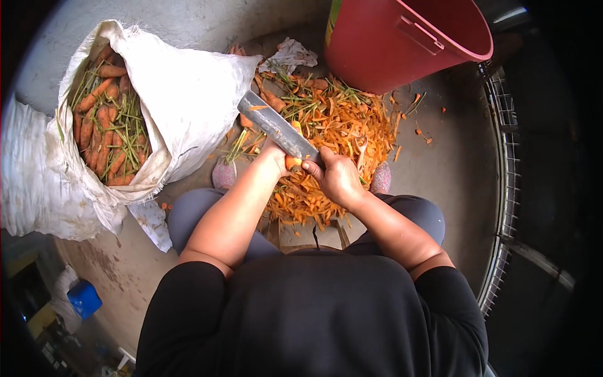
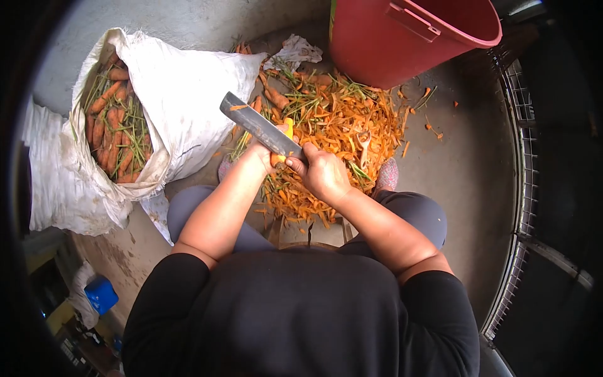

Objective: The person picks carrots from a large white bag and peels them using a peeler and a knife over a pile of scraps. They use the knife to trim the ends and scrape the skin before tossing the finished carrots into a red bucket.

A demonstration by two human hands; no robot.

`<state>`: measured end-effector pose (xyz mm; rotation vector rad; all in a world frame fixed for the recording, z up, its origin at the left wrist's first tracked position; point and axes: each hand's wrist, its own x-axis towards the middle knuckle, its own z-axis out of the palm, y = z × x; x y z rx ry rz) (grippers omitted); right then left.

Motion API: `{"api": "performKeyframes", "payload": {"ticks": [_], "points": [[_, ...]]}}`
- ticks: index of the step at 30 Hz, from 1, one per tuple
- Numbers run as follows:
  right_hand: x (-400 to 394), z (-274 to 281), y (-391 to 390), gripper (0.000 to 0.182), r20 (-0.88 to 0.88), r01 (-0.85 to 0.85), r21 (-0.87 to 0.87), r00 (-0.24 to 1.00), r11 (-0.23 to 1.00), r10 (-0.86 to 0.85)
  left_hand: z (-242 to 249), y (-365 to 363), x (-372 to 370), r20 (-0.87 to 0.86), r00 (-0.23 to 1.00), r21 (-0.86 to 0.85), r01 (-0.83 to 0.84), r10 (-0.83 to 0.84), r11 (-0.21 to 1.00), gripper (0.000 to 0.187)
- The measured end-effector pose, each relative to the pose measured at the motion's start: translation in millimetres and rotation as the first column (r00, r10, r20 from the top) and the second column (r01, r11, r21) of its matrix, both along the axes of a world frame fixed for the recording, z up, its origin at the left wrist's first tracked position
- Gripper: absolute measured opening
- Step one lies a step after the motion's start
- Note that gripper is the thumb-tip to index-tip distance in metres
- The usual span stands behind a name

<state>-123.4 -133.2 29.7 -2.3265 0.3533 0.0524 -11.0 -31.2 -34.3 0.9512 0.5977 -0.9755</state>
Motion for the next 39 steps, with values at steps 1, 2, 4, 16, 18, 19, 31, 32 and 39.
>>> {"api": "performKeyframes", "payload": {"ticks": [1,2,4,16,18,19,31,32,39], "points": [[1,1,-1,0.039,0.048,-0.009,-0.026,0.999,1.0,0.01,1,-2,1,0.008,1.0,-0.006,-0.012,0.012,1.0,0.019],[2,1,-2,0.043,0.095,-0.016,-0.052,0.995,0.999,0.021,2,-3,1,0.015,1.0,-0.013,-0.024,0.024,1.0,0.02],[3,1,-3,0.054,0.178,-0.029,-0.106,0.983,0.994,0.048,18,-6,1,-0.023,1.0,-0.056,0.014,-0.015,0.998,0.021],[15,-8,-35,0.059,-0.082,0.243,0.259,0.97,0.935,-0.229,21,-1,-15,0.551,0.575,0.565,0.276,-0.605,0.777,0.049],[14,-24,-45,0.055,-0.103,0.241,0.397,0.971,0.886,-0.218,25,7,-16,0.354,0.154,0.926,0.08,-0.923,0.368,0.065],[14,-29,-47,0.054,-0.135,0.259,0.485,0.966,0.835,-0.221,25,10,-15,0.349,0.018,0.937,-0.018,-0.937,0.348,0.067],[8,-50,-29,0.049,-0.541,0.574,0.706,0.815,0.415,-0.206,21,5,-27,0.155,-0.169,0.977,-0.121,-0.973,0.176,0.046],[5,-57,-27,0.051,-0.608,0.642,0.677,0.764,0.36,-0.218,19,4,-25,0.135,-0.073,0.991,0.033,-0.988,0.133,0.047],[-4,-65,-42,0.057,-0.69,0.704,0.589,0.694,0.398,-0.206,47,-34,24,0.453,0.459,0.622,0.451,-0.764,0.64,0.038]]}}
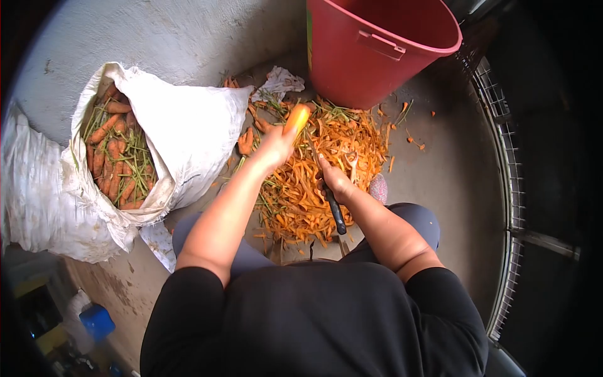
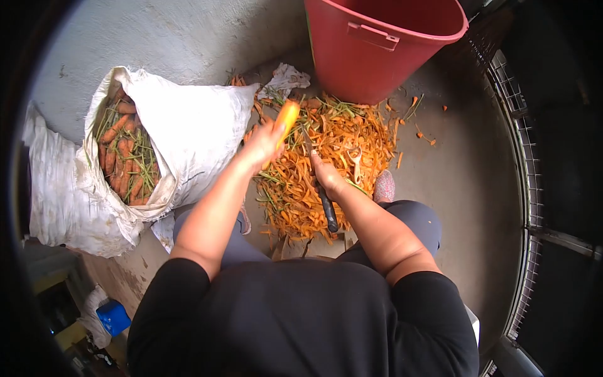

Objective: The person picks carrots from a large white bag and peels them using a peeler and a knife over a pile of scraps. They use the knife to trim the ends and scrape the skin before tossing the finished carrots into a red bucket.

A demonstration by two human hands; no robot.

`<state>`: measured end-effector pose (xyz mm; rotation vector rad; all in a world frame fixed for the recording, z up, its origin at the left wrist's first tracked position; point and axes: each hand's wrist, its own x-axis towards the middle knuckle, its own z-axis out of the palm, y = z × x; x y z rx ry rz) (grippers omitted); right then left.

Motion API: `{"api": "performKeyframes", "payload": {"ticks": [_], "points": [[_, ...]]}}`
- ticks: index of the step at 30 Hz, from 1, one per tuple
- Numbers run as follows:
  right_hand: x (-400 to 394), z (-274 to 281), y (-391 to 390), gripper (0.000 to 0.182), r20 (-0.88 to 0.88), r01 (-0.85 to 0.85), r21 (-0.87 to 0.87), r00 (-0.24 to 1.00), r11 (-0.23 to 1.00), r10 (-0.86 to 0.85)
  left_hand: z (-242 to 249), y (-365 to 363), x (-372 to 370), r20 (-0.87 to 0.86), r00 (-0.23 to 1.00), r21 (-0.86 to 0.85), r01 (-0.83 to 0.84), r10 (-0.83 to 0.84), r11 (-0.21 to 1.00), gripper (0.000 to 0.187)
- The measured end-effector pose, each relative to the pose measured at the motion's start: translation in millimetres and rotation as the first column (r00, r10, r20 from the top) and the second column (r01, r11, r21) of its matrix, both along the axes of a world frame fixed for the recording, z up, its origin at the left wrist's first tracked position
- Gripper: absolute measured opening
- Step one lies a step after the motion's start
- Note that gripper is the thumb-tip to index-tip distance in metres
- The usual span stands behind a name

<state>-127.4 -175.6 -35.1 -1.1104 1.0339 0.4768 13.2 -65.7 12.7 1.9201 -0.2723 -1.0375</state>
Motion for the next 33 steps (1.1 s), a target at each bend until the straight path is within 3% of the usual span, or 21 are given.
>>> {"api": "performKeyframes", "payload": {"ticks": [1,2,3,5,6,8,11,13,15,17,18,19,21,23,25,26,27,29,31,32,33], "points": [[-1,-4,-2,0.058,0.011,0.002,0.001,1.0,1.0,-0.002,33,-20,12,0.009,0.998,-0.138,-0.064,0.066,0.988,0.037],[-3,-8,-3,0.058,0.018,0.002,0.003,1.0,1.0,-0.002,78,-38,18,-0.043,0.997,-0.433,-0.078,0.066,0.898,0.034],[-4,-7,-3,0.059,0.024,-0.003,0.005,1.0,1.0,0.003,88,-56,40,0.076,0.997,-0.651,0.034,0.02,0.758,0.035],[-3,6,-2,0.056,0.009,0.003,-0.007,1.0,1.0,-0.003,167,-70,32,0.087,0.977,-0.753,-0.062,0.192,0.655,0.041],[-3,9,-2,0.056,0.006,-0.01,-0.034,1.0,0.999,0.01,191,-68,29,0.213,0.962,-0.759,0.055,0.169,0.649,0.045],[-4,-7,-5,0.055,0.012,-0.038,-0.074,0.999,0.997,0.039,208,-51,22,0.444,0.884,-0.682,0.229,0.145,0.694,0.049],[-5,-18,-7,0.054,0.013,-0.093,-0.12,0.995,0.988,0.096,179,3,28,0.861,0.438,-0.385,0.228,0.259,0.894,0.043],[-7,-25,-8,0.051,-0.007,-0.178,-0.161,0.984,0.971,0.179,152,58,48,0.922,0.276,-0.29,0.029,0.271,0.957,0.045],[-11,-25,-3,0.05,0.008,-0.238,-0.235,0.969,0.942,0.246,104,127,78,0.934,0.196,-0.227,-0.319,0.298,0.92,0.045],[-15,-43,-5,0.053,-0.071,-0.409,-0.34,0.909,0.847,0.41,51,189,94,0.993,0.117,0.038,-0.561,0.034,0.827,0.037],[-17,-46,-5,0.055,-0.122,-0.493,-0.439,0.861,0.751,0.494,41,209,96,0.828,0.485,0.006,-0.512,0.283,0.859,0.031],[-18,-48,-4,0.057,-0.183,-0.564,-0.526,0.806,0.636,0.564,33,225,101,0.476,0.761,-0.054,-0.474,0.44,0.879,0.026],[-13,-54,-3,0.06,-0.327,-0.696,-0.537,0.692,0.476,0.644,9,251,126,0.651,0.536,-0.209,-0.554,0.537,0.806,0.018],[-7,-64,-2,0.06,-0.418,-0.768,-0.522,0.61,0.372,0.673,21,266,164,0.729,0.36,-0.224,-0.677,0.581,0.701,0.018],[4,-78,-2,0.061,-0.449,-0.75,-0.548,0.637,0.369,0.627,17,282,213,0.904,0.201,-0.174,-0.633,0.377,0.754,0.018],[7,-92,-3,0.063,-0.435,-0.721,-0.587,0.664,0.367,0.609,42,268,218,0.932,0.316,0.121,-0.734,0.179,0.668,0.019],[8,-106,-6,0.064,-0.422,-0.691,-0.623,0.692,0.367,0.585,57,256,222,0.926,0.362,0.225,-0.752,0.104,0.619,0.023],[9,-123,-16,0.06,-0.429,-0.596,-0.682,0.796,0.424,0.427,29,282,279,0.815,0.57,0.528,-0.654,-0.106,0.541,0.038],[0,-147,-29,0.059,-0.376,-0.4,-0.898,0.913,0.181,0.157,-32,332,351,0.819,0.528,0.534,-0.554,-0.226,0.639,0.043],[-5,-153,-39,0.059,-0.444,-0.445,-0.859,0.894,0.254,0.064,-44,331,357,0.752,0.637,0.278,-0.536,0.166,0.797,0.042],[-6,-155,-49,0.059,-0.509,-0.475,-0.816,0.861,0.328,-0.02,-44,321,355,0.622,0.648,0.094,-0.618,0.439,0.781,0.04]]}}
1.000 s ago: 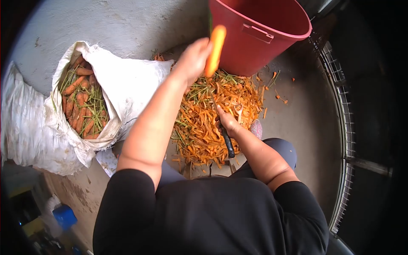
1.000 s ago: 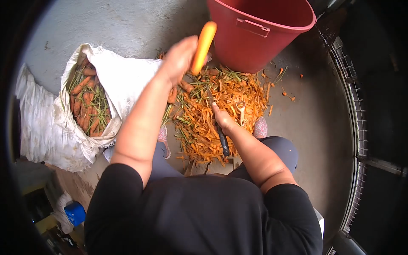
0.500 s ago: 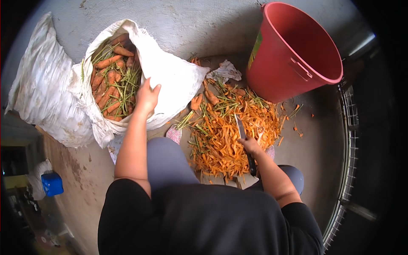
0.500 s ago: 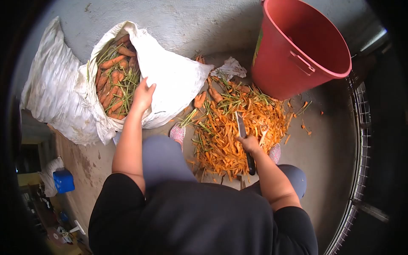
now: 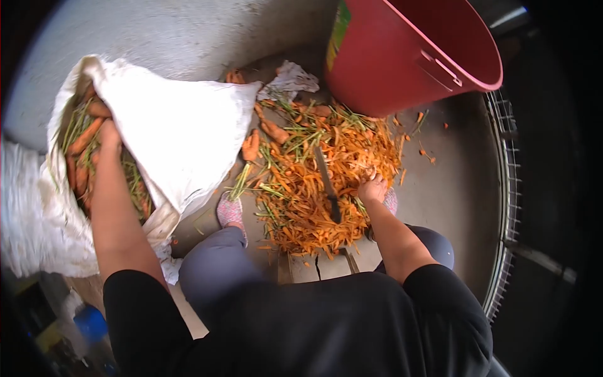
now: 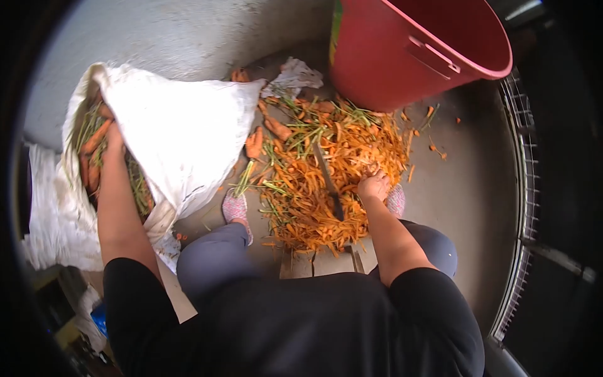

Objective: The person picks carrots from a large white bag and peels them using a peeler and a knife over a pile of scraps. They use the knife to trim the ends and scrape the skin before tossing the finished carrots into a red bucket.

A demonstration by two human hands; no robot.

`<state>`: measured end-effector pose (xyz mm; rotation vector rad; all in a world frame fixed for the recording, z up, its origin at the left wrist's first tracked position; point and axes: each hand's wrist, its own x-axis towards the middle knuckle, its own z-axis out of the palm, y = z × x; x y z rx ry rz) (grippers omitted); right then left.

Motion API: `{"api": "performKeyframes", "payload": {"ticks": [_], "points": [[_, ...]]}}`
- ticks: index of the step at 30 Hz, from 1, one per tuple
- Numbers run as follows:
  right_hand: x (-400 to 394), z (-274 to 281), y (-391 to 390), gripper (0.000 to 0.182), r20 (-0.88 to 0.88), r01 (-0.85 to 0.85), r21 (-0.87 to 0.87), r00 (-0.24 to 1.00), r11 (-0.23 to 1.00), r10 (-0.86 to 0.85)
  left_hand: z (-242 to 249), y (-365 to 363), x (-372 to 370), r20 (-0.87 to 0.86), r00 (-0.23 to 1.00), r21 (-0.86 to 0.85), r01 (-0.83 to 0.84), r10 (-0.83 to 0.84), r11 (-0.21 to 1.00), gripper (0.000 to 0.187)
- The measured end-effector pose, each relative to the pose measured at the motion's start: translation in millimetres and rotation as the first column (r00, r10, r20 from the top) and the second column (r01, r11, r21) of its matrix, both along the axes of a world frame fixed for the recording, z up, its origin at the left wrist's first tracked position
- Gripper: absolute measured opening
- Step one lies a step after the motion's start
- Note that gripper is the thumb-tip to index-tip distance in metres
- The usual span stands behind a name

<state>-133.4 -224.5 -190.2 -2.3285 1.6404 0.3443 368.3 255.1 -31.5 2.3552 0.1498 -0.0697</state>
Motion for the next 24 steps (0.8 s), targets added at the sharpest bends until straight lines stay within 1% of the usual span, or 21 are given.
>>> {"api": "performKeyframes", "payload": {"ticks": [1,2,3,4,5,7,8,9,10,12,13,16,17,18,19,20,21,22,23,24], "points": [[-2,-2,-8,0.058,-0.071,0.107,0.024,0.992,0.994,-0.105,5,-3,1,-0.035,0.999,-0.031,-0.04,0.039,0.999,0.04],[-3,-6,-14,0.057,-0.082,0.121,0.163,0.991,0.979,-0.109,11,-8,2,-0.07,0.994,-0.06,-0.083,0.079,0.995,0.039],[-5,-10,-19,0.055,-0.089,0.131,0.3,0.99,0.945,-0.109,0,8,16,-0.12,0.988,-0.256,-0.125,0.097,0.959,0.038],[-7,-15,-22,0.053,-0.094,0.137,0.434,0.99,0.89,-0.106,4,6,12,-0.171,0.979,-0.436,-0.175,0.11,0.883,0.037],[-15,-31,-19,0.049,-0.079,0.021,0.364,0.997,0.931,0.008,5,4,5,-0.144,0.983,-0.323,-0.154,0.112,0.934,0.034],[-17,-34,-24,0.047,-0.098,0.012,0.389,0.995,0.921,0.028,40,-19,-39,-0.082,0.991,-0.078,-0.11,0.103,0.991,0.029],[-16,-34,-26,0.046,-0.103,0.009,0.401,0.994,0.916,0.036,40,-8,-42,-0.143,0.985,-0.147,-0.115,0.094,0.982,0.026],[-17,-40,-28,0.039,-0.109,0.016,0.373,0.994,0.928,0.027,34,12,-40,-0.201,0.976,-0.217,-0.124,0.08,0.968,0.023],[-15,-38,-27,0.038,-0.06,0.091,0.341,0.995,0.936,-0.075,40,19,-48,-0.258,0.964,-0.286,-0.14,0.064,0.948,0.021],[-9,-26,-21,0.038,0.052,0.24,0.287,0.963,0.927,-0.266,58,23,-78,-0.036,0.99,-0.419,-0.142,0.14,0.897,0.019],[-5,-5,-18,0.036,0.133,0.188,0.265,0.964,0.946,-0.229,72,14,-98,0.073,0.979,-0.484,-0.133,0.192,0.865,0.018],[14,20,-12,0.031,0.368,0.152,0.277,0.895,0.949,-0.251,130,-46,-167,0.247,0.932,-0.707,-0.014,0.266,0.707,0.02],[16,-4,-15,0.023,0.526,0.073,0.316,0.816,0.946,-0.238,144,-66,-191,0.187,0.965,-0.763,0.025,0.183,0.646,0.023],[26,9,-15,0.022,0.489,0.066,0.533,0.79,0.844,-0.37,157,-88,-216,0.133,0.987,-0.814,0.057,0.089,0.579,0.026],[34,29,-16,0.021,0.416,0.051,0.719,0.768,0.693,-0.488,169,-113,-244,0.038,0.999,-0.849,0.025,0.014,0.528,0.029],[39,56,-17,0.021,0.311,0.034,0.863,0.75,0.504,-0.584,178,-137,-268,-0.055,0.996,-0.878,-0.013,-0.072,0.478,0.033],[43,96,-4,0.03,0.322,-0.036,0.914,0.672,0.405,-0.667,177,-153,-283,-0.087,0.983,-0.893,-0.004,-0.164,0.451,0.035],[44,140,9,0.033,0.347,-0.08,0.908,0.696,0.412,-0.629,170,-167,-295,-0.117,0.958,-0.907,0.005,-0.262,0.42,0.038],[44,185,21,0.037,0.374,-0.122,0.899,0.713,0.421,-0.592,162,-182,-307,-0.173,0.928,-0.933,-0.047,-0.33,0.356,0.039],[38,209,26,0.04,0.398,-0.159,0.889,0.729,0.429,-0.557,153,-196,-319,-0.226,0.887,-0.949,-0.107,-0.403,0.295,0.04]]}}
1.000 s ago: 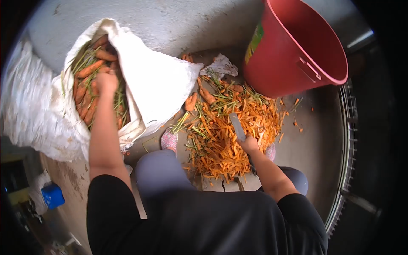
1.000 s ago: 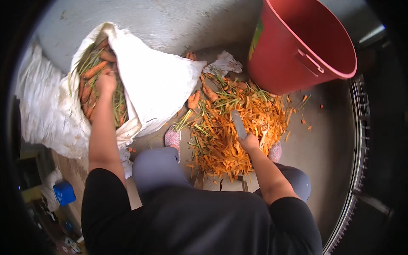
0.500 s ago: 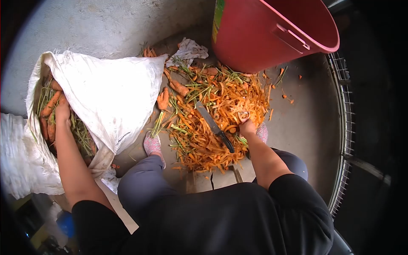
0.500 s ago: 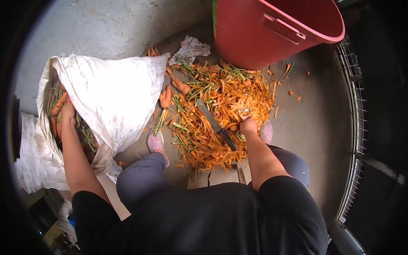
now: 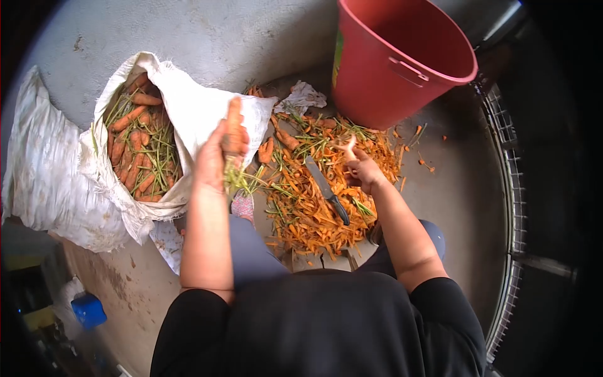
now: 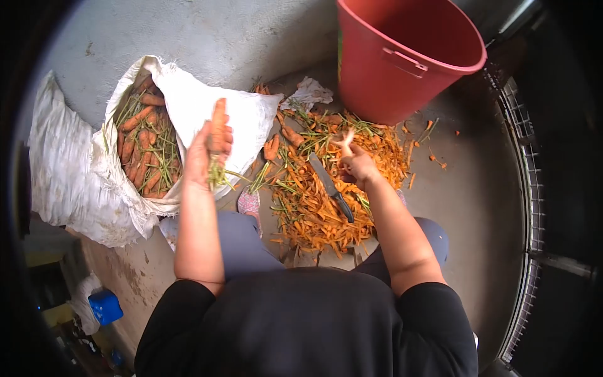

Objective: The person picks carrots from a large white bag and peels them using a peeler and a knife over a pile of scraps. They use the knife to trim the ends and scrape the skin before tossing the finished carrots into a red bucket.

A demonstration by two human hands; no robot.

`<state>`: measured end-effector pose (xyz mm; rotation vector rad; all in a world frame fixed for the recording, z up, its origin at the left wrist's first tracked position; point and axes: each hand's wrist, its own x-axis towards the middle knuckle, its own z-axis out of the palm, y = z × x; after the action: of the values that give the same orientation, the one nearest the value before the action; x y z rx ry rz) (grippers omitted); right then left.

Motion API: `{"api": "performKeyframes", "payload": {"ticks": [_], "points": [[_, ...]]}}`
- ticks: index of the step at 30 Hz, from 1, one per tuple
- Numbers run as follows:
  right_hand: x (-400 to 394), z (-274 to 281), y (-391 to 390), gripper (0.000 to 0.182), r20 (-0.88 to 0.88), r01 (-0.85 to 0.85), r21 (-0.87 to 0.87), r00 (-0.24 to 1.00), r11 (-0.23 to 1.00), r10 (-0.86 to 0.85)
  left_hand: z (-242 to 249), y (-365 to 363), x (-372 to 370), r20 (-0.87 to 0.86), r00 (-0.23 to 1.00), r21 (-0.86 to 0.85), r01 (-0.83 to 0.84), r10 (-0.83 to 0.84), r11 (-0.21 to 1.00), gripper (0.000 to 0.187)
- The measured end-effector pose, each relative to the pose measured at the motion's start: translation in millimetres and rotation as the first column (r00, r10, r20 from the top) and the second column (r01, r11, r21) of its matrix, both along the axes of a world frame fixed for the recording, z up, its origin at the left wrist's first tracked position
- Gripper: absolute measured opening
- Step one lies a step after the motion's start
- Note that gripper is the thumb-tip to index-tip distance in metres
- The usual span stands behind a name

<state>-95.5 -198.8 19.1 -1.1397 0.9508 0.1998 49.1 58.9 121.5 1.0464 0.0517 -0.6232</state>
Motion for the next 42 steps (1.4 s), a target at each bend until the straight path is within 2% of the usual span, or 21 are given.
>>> {"api": "performKeyframes", "payload": {"ticks": [2,3,6,8,10,12,14,18,19,24,25,26,28,29,30,32,33,36,38,40,42], "points": [[-14,13,-6,0.046,0.043,-0.331,-0.18,0.938,0.926,0.344,-14,-25,-23,-0.331,0.934,-0.2,0.069,-0.134,0.977,0.044],[-19,34,-3,0.036,0.025,-0.37,-0.406,0.909,0.835,0.415,-30,-32,-29,-0.333,0.916,-0.232,0.152,-0.225,0.961,0.045],[-31,52,-19,0.023,0.135,-0.164,-0.716,0.921,0.678,0.365,-61,-50,-48,-0.348,0.868,-0.25,0.278,-0.353,0.928,0.045],[-33,63,-33,0.017,0.368,0.031,-0.604,0.897,0.797,0.244,-78,-53,-51,-0.285,0.864,-0.156,0.387,-0.416,0.909,0.041],[-30,66,-40,0.015,0.6,0.132,-0.282,0.798,0.95,0.067,-85,-60,-51,-0.367,0.788,-0.303,0.402,-0.495,0.864,0.041],[-25,57,-44,0.019,0.594,0.098,-0.004,0.801,0.995,-0.077,-92,-69,-52,-0.423,0.733,-0.38,0.389,-0.532,0.839,0.04],[-15,52,-37,0.021,0.596,0.029,0.115,0.798,0.993,-0.092,-95,-79,-53,-0.458,0.711,-0.392,0.377,-0.533,0.839,0.039],[1,39,-31,0.022,0.542,-0.171,0.104,0.836,0.98,0.089,-122,-78,-44,-0.225,0.718,-0.481,0.506,-0.658,0.716,0.035],[3,40,-28,0.023,0.484,-0.2,-0.019,0.855,0.98,0.184,-119,-82,-48,-0.358,0.715,-0.393,0.468,-0.6,0.792,0.037],[10,31,-29,0.023,0.379,-0.249,-0.116,0.884,0.961,0.275,-83,-101,-61,-0.698,0.642,-0.206,0.246,-0.319,0.947,0.042],[10,26,-37,0.024,0.358,-0.228,-0.121,0.898,0.966,0.256,-105,-84,-56,-0.267,0.684,-0.337,0.594,-0.679,0.73,0.042],[9,21,-50,0.024,0.338,-0.208,-0.127,0.91,0.97,0.24,-128,-76,-57,-0.324,0.672,-0.333,0.577,-0.666,0.745,0.043],[8,22,-74,0.026,0.297,0.063,-0.289,0.954,0.955,0.027,-121,-74,-55,-0.433,0.655,-0.318,0.532,-0.62,0.785,0.043],[6,8,-89,0.026,0.243,0.131,-0.47,0.97,0.873,-0.014,-110,-74,-54,-0.411,0.632,-0.378,0.537,-0.657,0.754,0.043],[5,-5,-101,0.026,0.204,0.183,-0.632,0.977,0.753,-0.066,-103,-73,-55,-0.431,0.655,-0.317,0.534,-0.621,0.784,0.043],[4,-9,-105,0.023,0.269,0.311,-0.533,0.944,0.787,-0.191,-101,-71,-52,-0.447,0.67,-0.193,0.574,-0.592,0.795,0.042],[6,-3,-96,0.021,0.38,0.374,-0.451,0.902,0.81,-0.205,-93,-71,-54,-0.435,0.721,-0.159,0.529,-0.54,0.834,0.036],[9,-1,-89,0.016,0.533,0.423,-0.193,0.803,0.885,-0.267,-100,-67,-48,-0.446,0.662,-0.187,0.589,-0.602,0.786,0.033],[9,3,-87,0.016,0.564,0.453,-0.047,0.748,0.89,-0.351,-109,-69,-50,-0.481,0.67,-0.221,0.532,-0.566,0.817,0.035],[15,13,-74,0.016,0.477,0.52,0.03,0.743,0.853,-0.47,-120,-72,-50,-0.46,0.654,-0.292,0.527,-0.6,0.798,0.038],[15,12,-63,0.018,0.434,0.453,0.028,0.797,0.891,-0.419,-121,-72,-51,-0.463,0.648,-0.304,0.525,-0.605,0.795,0.04]]}}
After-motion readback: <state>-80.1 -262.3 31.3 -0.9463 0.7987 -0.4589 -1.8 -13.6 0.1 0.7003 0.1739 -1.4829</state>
